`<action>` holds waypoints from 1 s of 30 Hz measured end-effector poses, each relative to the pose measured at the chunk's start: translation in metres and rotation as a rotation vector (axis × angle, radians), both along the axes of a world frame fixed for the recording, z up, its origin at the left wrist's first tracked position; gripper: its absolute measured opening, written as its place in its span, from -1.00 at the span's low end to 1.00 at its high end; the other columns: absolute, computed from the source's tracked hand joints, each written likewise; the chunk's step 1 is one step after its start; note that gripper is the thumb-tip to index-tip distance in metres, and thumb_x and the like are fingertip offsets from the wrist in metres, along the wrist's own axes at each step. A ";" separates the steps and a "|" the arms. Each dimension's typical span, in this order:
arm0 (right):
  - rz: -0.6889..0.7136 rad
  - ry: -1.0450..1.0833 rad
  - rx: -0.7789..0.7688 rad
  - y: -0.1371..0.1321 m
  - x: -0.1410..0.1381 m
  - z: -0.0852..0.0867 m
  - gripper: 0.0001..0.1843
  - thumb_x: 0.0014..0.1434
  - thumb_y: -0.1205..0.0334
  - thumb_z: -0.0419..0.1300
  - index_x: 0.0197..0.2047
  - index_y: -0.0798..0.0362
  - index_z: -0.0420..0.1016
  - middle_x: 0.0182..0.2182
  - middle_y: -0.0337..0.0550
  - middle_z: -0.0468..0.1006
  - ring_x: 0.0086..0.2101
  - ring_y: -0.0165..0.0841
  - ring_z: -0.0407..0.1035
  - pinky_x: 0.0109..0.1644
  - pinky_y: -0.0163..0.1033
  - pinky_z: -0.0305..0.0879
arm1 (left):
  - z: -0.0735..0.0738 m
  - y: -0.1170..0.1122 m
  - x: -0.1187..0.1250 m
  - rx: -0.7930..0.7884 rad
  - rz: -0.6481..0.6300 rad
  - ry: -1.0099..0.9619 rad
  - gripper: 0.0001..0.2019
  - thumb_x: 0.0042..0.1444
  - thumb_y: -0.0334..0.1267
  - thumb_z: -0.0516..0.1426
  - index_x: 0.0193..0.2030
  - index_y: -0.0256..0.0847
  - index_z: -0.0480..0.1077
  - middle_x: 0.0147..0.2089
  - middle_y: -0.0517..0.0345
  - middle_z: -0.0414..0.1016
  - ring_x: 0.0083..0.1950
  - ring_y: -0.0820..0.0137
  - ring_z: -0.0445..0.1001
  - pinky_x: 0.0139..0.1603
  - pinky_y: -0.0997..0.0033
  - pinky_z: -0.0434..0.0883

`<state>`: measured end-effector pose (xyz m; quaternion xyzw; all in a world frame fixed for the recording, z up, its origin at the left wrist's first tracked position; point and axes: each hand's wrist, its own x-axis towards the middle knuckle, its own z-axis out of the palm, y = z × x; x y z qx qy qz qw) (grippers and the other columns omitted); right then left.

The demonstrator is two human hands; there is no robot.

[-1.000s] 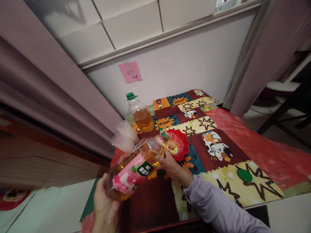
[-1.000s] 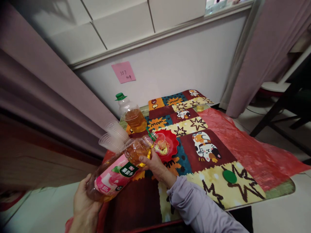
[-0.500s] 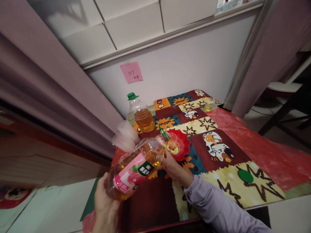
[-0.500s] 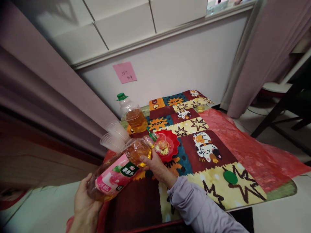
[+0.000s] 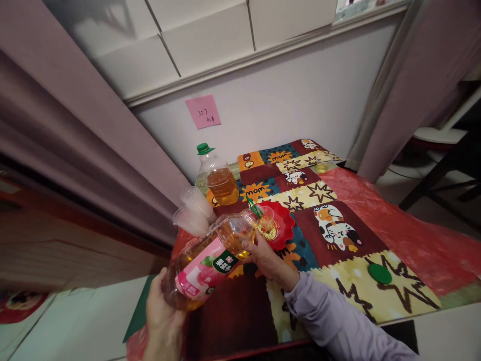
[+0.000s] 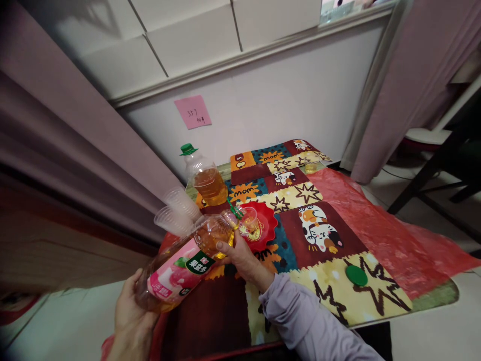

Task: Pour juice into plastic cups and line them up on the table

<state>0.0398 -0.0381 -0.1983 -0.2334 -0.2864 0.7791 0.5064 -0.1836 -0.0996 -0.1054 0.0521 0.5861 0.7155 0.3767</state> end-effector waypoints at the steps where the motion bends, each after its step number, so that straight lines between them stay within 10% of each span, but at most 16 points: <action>1: 0.000 0.006 0.003 0.000 0.000 0.000 0.10 0.07 -0.17 0.71 0.55 -0.20 0.36 0.37 0.04 0.66 0.13 0.04 0.69 -0.20 -0.11 0.73 | 0.001 0.000 0.000 -0.011 0.008 -0.014 -0.97 0.17 -0.32 0.27 -0.26 -0.14 0.58 -0.32 0.25 0.68 -0.37 0.37 0.56 -0.25 0.38 0.57; 30: 0.017 0.029 -0.002 -0.001 0.002 0.005 0.12 0.09 -0.15 0.70 0.56 -0.20 0.30 0.41 0.03 0.63 0.08 0.01 0.73 -0.17 -0.06 0.79 | 0.007 0.001 0.009 -0.047 0.054 -0.033 -0.96 0.13 -0.31 0.28 -0.25 -0.16 0.54 -0.38 0.26 0.64 -0.46 0.38 0.52 -0.35 0.40 0.54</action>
